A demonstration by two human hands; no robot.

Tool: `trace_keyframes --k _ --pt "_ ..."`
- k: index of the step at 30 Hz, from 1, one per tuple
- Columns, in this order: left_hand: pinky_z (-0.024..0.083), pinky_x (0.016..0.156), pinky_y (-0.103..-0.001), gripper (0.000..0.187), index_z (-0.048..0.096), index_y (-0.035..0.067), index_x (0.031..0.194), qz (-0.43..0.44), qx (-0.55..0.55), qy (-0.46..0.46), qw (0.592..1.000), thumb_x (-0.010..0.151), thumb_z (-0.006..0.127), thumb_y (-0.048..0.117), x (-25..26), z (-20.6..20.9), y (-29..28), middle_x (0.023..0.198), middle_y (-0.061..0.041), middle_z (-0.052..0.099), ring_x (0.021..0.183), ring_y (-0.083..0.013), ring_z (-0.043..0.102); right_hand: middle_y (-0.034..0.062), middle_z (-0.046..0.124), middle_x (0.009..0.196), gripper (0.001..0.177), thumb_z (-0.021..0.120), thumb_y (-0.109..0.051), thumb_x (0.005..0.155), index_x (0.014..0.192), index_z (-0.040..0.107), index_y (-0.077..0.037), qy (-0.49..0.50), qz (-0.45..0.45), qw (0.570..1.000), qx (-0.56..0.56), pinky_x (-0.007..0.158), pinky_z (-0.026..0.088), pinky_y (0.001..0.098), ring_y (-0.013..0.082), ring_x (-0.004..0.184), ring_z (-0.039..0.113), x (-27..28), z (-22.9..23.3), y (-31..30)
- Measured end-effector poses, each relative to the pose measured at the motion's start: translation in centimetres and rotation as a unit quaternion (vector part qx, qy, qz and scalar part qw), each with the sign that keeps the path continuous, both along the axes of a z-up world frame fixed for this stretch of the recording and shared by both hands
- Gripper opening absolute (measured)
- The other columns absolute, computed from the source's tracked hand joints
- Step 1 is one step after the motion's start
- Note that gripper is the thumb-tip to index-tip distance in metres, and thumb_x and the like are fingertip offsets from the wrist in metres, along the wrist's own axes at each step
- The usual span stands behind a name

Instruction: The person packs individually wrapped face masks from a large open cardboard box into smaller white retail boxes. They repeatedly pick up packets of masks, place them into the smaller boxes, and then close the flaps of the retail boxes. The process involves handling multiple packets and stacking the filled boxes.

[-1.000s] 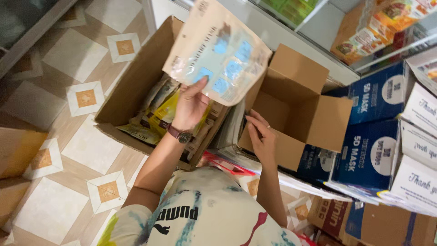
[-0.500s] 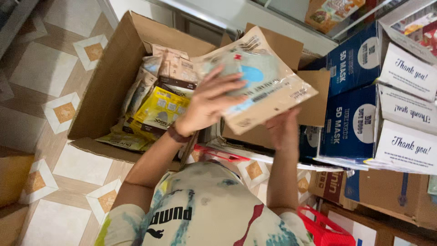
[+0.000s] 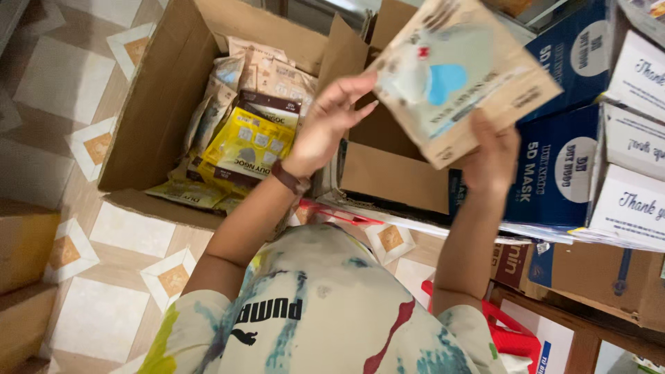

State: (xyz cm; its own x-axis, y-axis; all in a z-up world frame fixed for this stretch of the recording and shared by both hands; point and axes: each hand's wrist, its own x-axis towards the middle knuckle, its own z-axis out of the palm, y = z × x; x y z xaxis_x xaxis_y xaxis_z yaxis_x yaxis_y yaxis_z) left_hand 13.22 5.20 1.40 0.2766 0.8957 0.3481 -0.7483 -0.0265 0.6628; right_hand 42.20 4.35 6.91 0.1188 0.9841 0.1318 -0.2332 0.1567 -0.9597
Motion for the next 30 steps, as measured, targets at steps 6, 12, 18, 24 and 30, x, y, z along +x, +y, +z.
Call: trace_keyframes --k 6,12,18,24,30 --pt "0.032 0.129 -0.054 0.059 0.041 0.017 0.156 -0.108 -0.199 -0.174 0.958 0.1 0.061 0.019 -1.7 -1.4 1.0 0.16 -0.013 0.045 0.151 -0.0277 0.04 0.0178 0.068 0.135 0.035 0.06 -0.002 0.109 0.143 0.056 0.009 -0.076 0.009 0.997 0.005 0.102 0.059 0.0325 0.0217 0.116 0.07 3.2 -0.2 1.2" --pt "0.033 0.128 -0.057 0.059 0.041 0.018 0.155 -0.098 -0.238 -0.192 0.947 0.101 0.062 0.024 -1.8 -3.7 1.7 0.158 -0.017 0.044 0.148 -0.0311 0.041 0.0138 0.072 0.126 0.03 0.06 -0.002 0.108 0.137 0.062 0.006 -0.235 0.034 0.97 -0.049 0.092 0.057 0.0283 0.0166 0.106 0.071 3.7 -1.3 3.0" --pt "0.032 0.128 -0.056 0.061 0.039 0.018 0.156 -0.11 -0.265 -0.232 0.929 0.1 0.062 0.026 -2.5 -4.6 2.2 0.158 -0.023 0.042 0.148 -0.0358 0.041 0.0109 0.073 0.111 0.023 0.066 -0.004 0.103 0.125 0.066 0.003 -0.357 0.078 0.925 -0.109 0.08 0.055 0.0285 0.0153 0.093 0.068 3.7 -3.0 5.4" --pt "0.031 0.129 -0.053 0.058 0.039 0.017 0.155 -0.107 -0.274 -0.238 0.926 0.101 0.06 0.025 -3.2 -4.7 1.9 0.159 -0.023 0.04 0.151 -0.0356 0.038 0.0121 0.074 0.115 0.027 0.064 -0.004 0.099 0.126 0.062 0.002 -0.311 0.098 0.935 -0.141 0.083 0.057 0.0284 0.0174 0.098 0.071 3.0 -6.7 8.5" --pt "0.032 0.128 -0.053 0.052 0.044 0.015 0.152 -0.105 -0.276 -0.229 0.927 0.102 0.057 0.024 -3.3 -4.9 1.8 0.161 -0.024 0.04 0.153 -0.0355 0.037 0.0153 0.07 0.123 0.042 0.062 0.0 0.092 0.134 0.056 0.001 -0.212 0.126 0.933 -0.262 0.086 0.056 0.0337 0.0222 0.105 0.069 1.6 -10.0 8.7"
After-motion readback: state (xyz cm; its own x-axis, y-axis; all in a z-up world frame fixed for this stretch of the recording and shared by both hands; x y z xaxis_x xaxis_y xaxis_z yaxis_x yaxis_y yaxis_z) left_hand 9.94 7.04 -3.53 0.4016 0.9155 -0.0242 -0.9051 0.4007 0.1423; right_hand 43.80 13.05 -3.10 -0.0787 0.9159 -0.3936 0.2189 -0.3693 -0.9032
